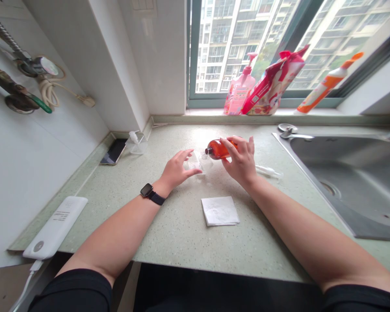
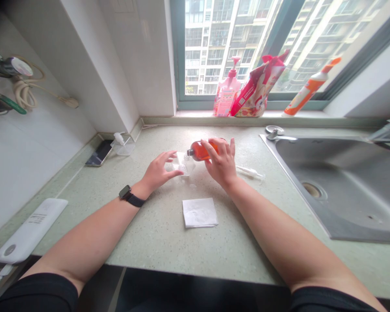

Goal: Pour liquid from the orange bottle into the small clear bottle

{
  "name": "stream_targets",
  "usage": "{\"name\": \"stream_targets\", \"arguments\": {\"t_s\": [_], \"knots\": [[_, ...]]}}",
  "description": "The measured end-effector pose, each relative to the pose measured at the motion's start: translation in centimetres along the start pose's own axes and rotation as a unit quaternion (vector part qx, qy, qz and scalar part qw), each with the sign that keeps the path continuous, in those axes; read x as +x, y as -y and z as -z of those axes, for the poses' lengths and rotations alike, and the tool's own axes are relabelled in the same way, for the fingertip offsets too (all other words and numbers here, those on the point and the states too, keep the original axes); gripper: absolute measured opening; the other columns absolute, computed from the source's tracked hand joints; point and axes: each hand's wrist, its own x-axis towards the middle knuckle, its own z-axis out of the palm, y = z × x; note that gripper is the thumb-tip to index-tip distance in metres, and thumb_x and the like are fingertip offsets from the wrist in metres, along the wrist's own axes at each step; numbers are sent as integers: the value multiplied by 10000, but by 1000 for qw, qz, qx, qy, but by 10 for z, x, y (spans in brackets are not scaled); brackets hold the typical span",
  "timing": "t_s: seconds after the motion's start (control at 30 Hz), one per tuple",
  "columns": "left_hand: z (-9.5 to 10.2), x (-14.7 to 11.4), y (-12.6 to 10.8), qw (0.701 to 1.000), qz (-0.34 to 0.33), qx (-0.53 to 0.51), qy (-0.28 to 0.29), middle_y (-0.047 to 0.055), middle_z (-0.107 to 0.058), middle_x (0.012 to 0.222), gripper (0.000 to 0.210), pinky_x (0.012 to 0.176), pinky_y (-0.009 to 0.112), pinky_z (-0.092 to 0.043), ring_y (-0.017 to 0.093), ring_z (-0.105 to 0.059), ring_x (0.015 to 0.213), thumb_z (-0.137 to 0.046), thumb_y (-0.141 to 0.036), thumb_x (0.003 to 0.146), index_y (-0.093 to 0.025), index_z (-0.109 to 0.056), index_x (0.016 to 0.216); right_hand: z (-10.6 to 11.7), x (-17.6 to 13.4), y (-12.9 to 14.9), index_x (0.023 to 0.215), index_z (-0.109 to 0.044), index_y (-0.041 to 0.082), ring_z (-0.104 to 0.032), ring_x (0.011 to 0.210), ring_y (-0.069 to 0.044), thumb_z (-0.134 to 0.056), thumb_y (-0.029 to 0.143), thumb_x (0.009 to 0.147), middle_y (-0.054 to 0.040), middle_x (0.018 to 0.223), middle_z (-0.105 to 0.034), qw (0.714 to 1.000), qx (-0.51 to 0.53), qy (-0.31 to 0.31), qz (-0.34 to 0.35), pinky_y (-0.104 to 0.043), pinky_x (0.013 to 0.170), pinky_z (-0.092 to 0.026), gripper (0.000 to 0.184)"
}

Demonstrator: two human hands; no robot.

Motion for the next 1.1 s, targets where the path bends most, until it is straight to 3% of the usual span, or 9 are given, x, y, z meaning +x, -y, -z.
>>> {"name": "stream_targets", "arguments": {"t_s": [0.7, 1.1], "knots": [[1, 0, -2, 1000, -3, 0, 0, 117, -733, 1306, 832, 1017, 472, -635, 289, -758, 1155, -856, -681, 809, -253, -583, 1468, 1, 0, 1, 1661, -338, 437, -556, 1366, -359, -645, 87, 863, -87, 1429, -575, 1000, 2, 8, -7, -773, 1299, -221, 924], [2, 0, -3, 1000, -14, 19, -2, 128, -742, 1294, 816, 1023, 482, -618, 297, -753, 1156, -814, -699, 847, -229, -578, 1471, 0, 0, 1, 1634, -389, 411, -556, 1358, -342, -659, 88, 871, -85, 1414, -574, 1000, -1, -11, 4, -751, 1303, -226, 871]]}}
